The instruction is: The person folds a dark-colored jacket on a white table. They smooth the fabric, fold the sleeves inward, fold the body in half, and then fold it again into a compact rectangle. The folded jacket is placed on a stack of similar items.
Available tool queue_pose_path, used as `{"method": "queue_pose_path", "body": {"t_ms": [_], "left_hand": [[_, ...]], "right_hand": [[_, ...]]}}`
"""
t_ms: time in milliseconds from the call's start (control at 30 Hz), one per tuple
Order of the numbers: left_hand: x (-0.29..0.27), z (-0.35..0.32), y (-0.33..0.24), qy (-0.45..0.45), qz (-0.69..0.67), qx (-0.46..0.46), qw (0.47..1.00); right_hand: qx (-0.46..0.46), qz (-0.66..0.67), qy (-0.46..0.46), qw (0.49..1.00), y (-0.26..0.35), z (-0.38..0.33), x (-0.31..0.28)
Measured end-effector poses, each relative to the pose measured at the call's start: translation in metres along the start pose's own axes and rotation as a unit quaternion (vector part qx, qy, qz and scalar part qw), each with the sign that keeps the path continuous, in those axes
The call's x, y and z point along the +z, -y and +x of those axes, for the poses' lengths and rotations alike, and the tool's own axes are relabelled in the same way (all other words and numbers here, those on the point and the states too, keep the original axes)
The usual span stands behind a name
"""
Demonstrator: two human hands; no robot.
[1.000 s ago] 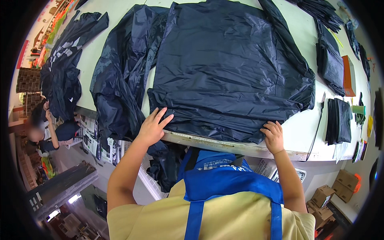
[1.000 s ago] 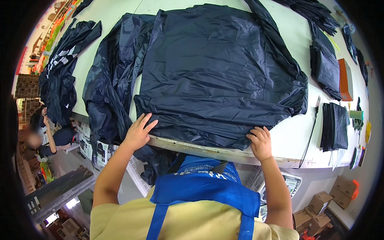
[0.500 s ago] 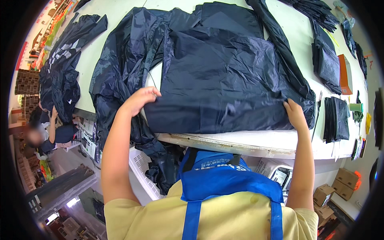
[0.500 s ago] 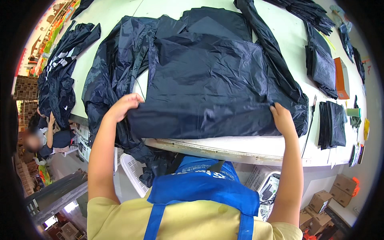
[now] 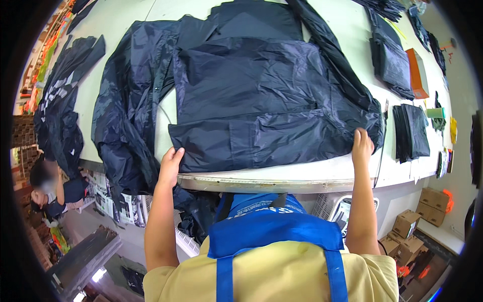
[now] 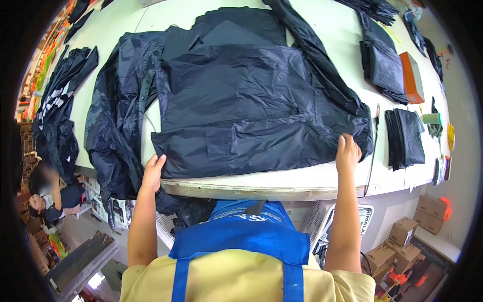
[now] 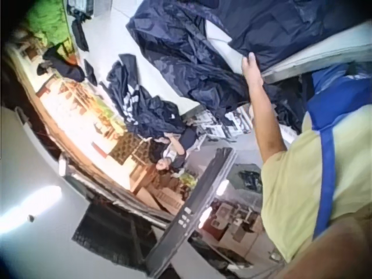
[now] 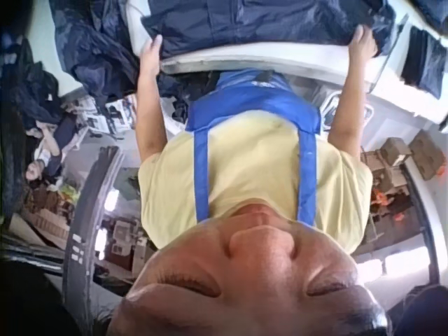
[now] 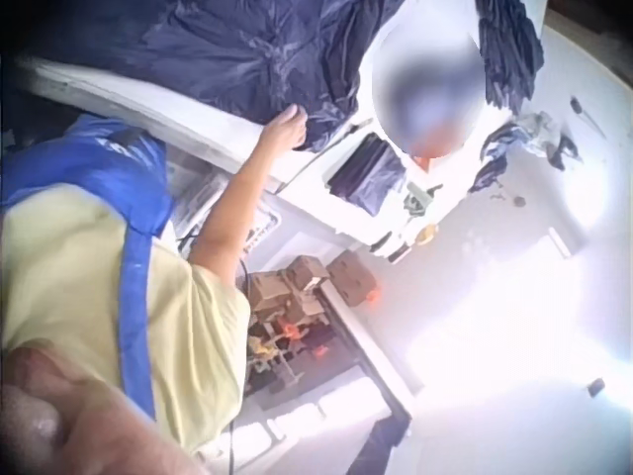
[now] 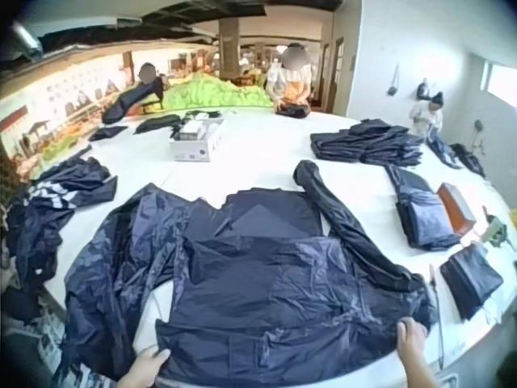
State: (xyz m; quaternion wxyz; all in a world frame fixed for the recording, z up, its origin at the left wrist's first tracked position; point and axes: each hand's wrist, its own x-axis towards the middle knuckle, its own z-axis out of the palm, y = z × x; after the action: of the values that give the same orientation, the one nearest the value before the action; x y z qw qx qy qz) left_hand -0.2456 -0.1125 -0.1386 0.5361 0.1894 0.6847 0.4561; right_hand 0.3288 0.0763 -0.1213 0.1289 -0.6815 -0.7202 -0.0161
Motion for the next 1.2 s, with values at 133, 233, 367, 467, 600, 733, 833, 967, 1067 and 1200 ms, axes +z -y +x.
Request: {"method": "queue_pose_path", "body": {"t_ms": [133, 233, 367, 467, 600, 733, 833, 967, 1067, 1200], "left_hand": [[0.026, 0.004, 0.018, -0.185, 0.341, 0.191, 0.902], [0.031, 0.012, 0.005, -0.179, 0.42, 0.196, 0.868], [0.028, 0.008, 0.003, -0.107, 0.515, 0.148, 0.838], [0.018, -0.008, -0.001, -0.059, 0.59, 0.056, 0.803], [0.023, -0.02, -0.086, -0.082, 0.687, -0.016, 0.722], [0.058, 0.053, -0.144, 0.035, 0.505, 0.313, 0.804], [0.056, 0.157, -0.128, 0.012, 0.509, 0.283, 0.812], [0.002, 0.233, -0.128, -0.236, 0.335, 0.163, 0.898], [0.047, 0.209, -0.178, -0.122, 0.189, 0.074, 0.972], [0.034, 0.236, -0.192, -0.012, 0.283, 0.039, 0.958]], "right_hand": [[0.012, 0.026, 0.004, 1.0, -0.039, -0.036, 0.007], [0.022, 0.022, 0.031, 0.999, -0.045, -0.019, 0.005], [0.042, -0.039, 0.153, 0.987, -0.058, -0.027, -0.007], [0.052, -0.055, 0.233, 0.97, -0.051, -0.036, -0.02], [-0.008, 0.096, 0.083, 0.992, -0.018, -0.015, -0.04], [-0.146, 0.028, 0.038, 0.988, 0.042, 0.022, -0.011], [-0.109, -0.041, 0.163, 0.98, 0.05, 0.028, 0.019], [-0.071, -0.06, 0.182, 0.979, 0.031, 0.017, 0.023], [-0.07, -0.062, 0.166, 0.982, 0.028, 0.01, 0.023], [-0.077, -0.059, 0.134, 0.986, 0.03, 0.012, 0.025]]}}
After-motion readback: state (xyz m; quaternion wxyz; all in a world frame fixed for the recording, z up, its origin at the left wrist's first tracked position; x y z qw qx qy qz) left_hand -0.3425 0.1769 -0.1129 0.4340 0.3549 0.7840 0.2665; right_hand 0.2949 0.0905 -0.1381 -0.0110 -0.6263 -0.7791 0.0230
